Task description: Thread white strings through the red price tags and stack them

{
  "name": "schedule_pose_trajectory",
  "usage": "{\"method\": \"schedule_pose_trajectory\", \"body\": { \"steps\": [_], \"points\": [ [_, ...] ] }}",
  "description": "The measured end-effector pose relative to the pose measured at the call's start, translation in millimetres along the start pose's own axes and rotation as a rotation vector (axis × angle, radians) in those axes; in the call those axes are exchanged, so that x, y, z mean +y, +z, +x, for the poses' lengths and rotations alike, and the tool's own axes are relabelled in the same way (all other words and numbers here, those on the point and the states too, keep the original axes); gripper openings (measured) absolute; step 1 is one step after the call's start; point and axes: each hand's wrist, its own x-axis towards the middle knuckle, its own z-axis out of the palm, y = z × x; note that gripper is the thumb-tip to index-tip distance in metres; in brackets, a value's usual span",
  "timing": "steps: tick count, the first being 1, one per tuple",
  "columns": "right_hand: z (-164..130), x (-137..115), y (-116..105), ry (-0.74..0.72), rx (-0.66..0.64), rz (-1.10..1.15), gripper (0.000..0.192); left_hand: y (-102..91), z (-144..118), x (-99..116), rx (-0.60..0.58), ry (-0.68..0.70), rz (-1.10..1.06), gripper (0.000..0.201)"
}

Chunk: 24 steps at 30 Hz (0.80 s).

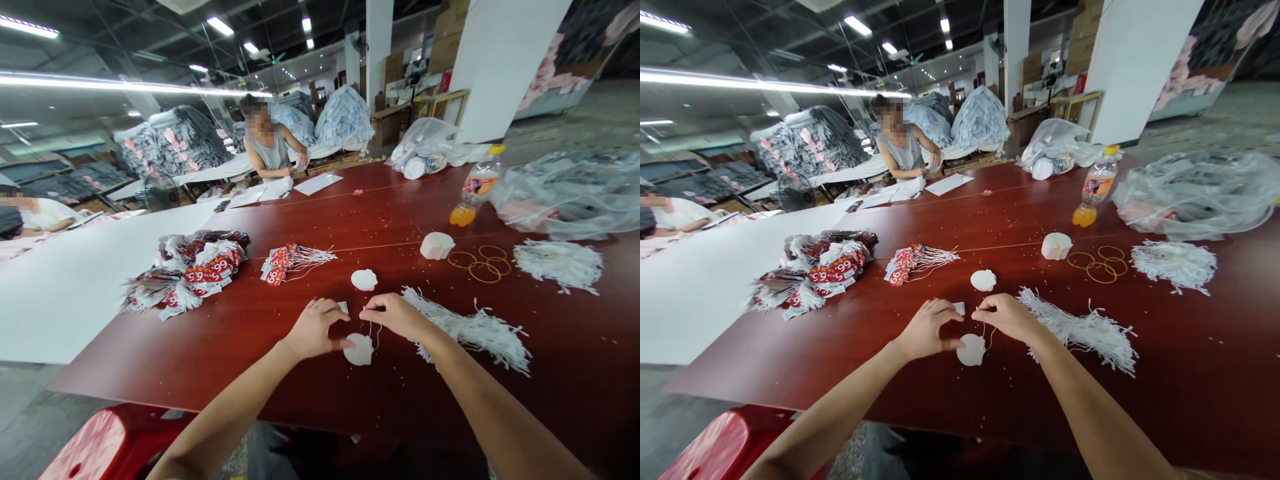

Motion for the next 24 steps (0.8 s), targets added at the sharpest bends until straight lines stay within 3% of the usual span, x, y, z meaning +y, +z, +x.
{"method": "schedule_pose_trajectory", "body": {
  "steps": [4, 7, 11, 15, 18, 24],
  "points": [
    [-0.9, -3.8, 18.4, -0.026, -0.034, -0.178, 0.022, 7.1, 5.4, -34.3, 0.051, -0.092, -0.083, 0.020],
    [-0.9, -5.0, 24.0, -0.045, -0.056, -0.222, 0.020, 13.7, 9.6, -44.4, 0.061, -0.108, -0.143, 0.007],
    [-0.2, -4.1, 24.3, -0.060, -0.045, -0.222, 0.017, 19.4, 14.6, -34.1, 0.142, -0.175, 0.053, 0.009],
    [-2.0, -7.0, 23.9, -0.147, 0.019, -0.230, 0.021, 18.3, 16.6, -15.9, 0.322, -0.204, 0.208, 0.004],
    [-5.0, -12.8, 23.1, -0.229, 0.078, -0.275, 0.029, 16.1, 13.1, -3.1, 0.409, -0.175, 0.090, 0.004],
    [-9.1, -21.6, 24.4, -0.238, 0.156, -0.306, 0.029, 24.4, 1.8, 12.3, 0.431, -0.122, -0.167, 0.009]
  ]
}}
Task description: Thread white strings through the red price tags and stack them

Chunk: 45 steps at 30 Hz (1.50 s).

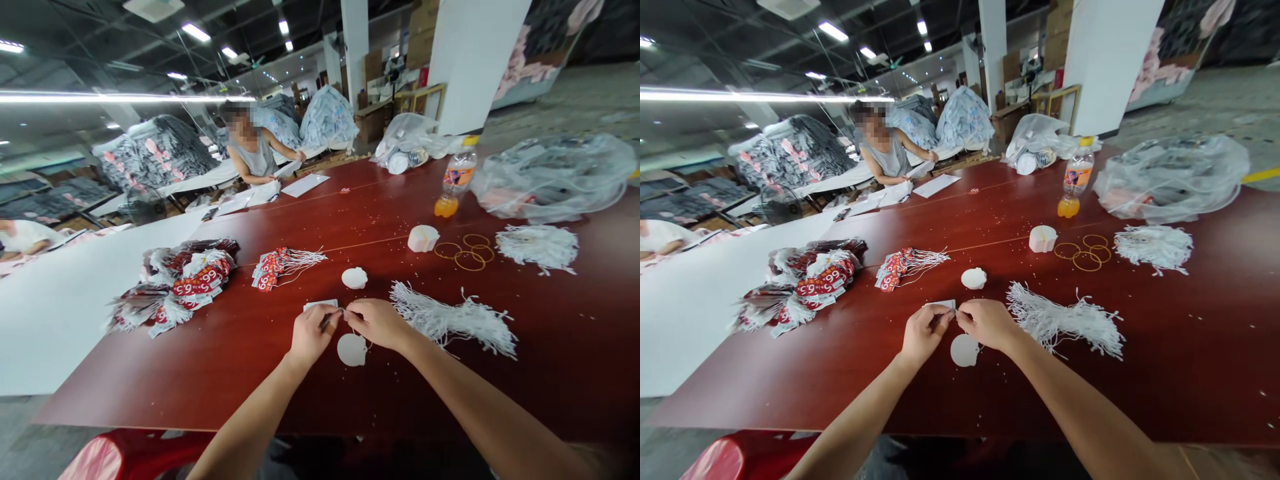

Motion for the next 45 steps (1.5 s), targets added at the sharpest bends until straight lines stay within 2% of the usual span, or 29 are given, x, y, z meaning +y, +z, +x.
{"method": "schedule_pose_trajectory", "body": {
  "steps": [4, 9, 15, 20, 24, 27, 29, 32, 35, 37, 40, 41, 43, 45],
  "points": [
    [0.5, -2.2, 4.5, 0.001, 0.000, 0.002, 0.028, 1.0, -2.9, -1.6, 0.008, 0.029, -0.017, 0.011],
    [2.4, -2.5, 5.6, 0.070, 0.007, 0.030, 0.034, 1.2, -3.1, -3.0, 0.024, 0.056, -0.044, 0.011],
    [1.3, -5.3, 8.3, -0.019, 0.067, -0.055, 0.027, 2.1, -6.0, 2.9, 0.036, -0.068, -0.090, 0.013],
    [1.2, -7.6, 14.5, -0.055, 0.146, -0.175, 0.025, 3.1, -7.3, 5.6, 0.033, -0.101, -0.134, 0.010],
    [1.0, -7.0, 18.8, -0.075, 0.201, -0.186, 0.025, 4.4, -7.0, 5.8, 0.034, -0.153, -0.165, 0.010],
    [0.9, -4.3, 20.4, -0.085, 0.189, -0.154, 0.027, 4.2, -6.5, 4.2, 0.028, -0.156, -0.188, 0.010],
    [1.9, -1.8, 18.1, -0.039, 0.152, -0.113, 0.032, 2.9, -6.1, 1.7, 0.025, -0.133, -0.199, 0.011],
    [5.1, 2.1, 6.5, 0.117, 0.060, 0.080, 0.032, -0.8, -5.7, -1.6, 0.034, -0.080, -0.214, 0.008],
    [6.4, 4.9, -12.4, 0.163, -0.126, 0.445, 0.023, -3.4, -7.5, 1.3, 0.010, 0.032, -0.180, 0.005],
    [2.5, 5.6, -25.2, 0.140, -0.207, 0.640, 0.022, -2.5, -11.8, 8.7, -0.064, 0.126, -0.109, 0.007],
    [-10.4, 4.7, -38.8, 0.077, -0.323, 0.887, 0.025, 1.9, -24.9, 24.3, -0.252, 0.229, 0.011, 0.008],
    [-14.6, 4.2, -41.3, 0.052, -0.378, 0.988, 0.028, 2.3, -30.1, 28.6, -0.312, 0.239, 0.033, 0.015],
    [-18.0, 3.8, -43.5, 0.060, -0.348, 1.209, 0.033, -2.9, -38.5, 31.6, -0.390, 0.226, 0.042, 0.024],
    [-9.5, 4.1, -42.2, 0.121, -0.144, 1.360, 0.031, -20.3, -39.4, 23.5, -0.418, 0.172, 0.010, 0.019]
  ]
}}
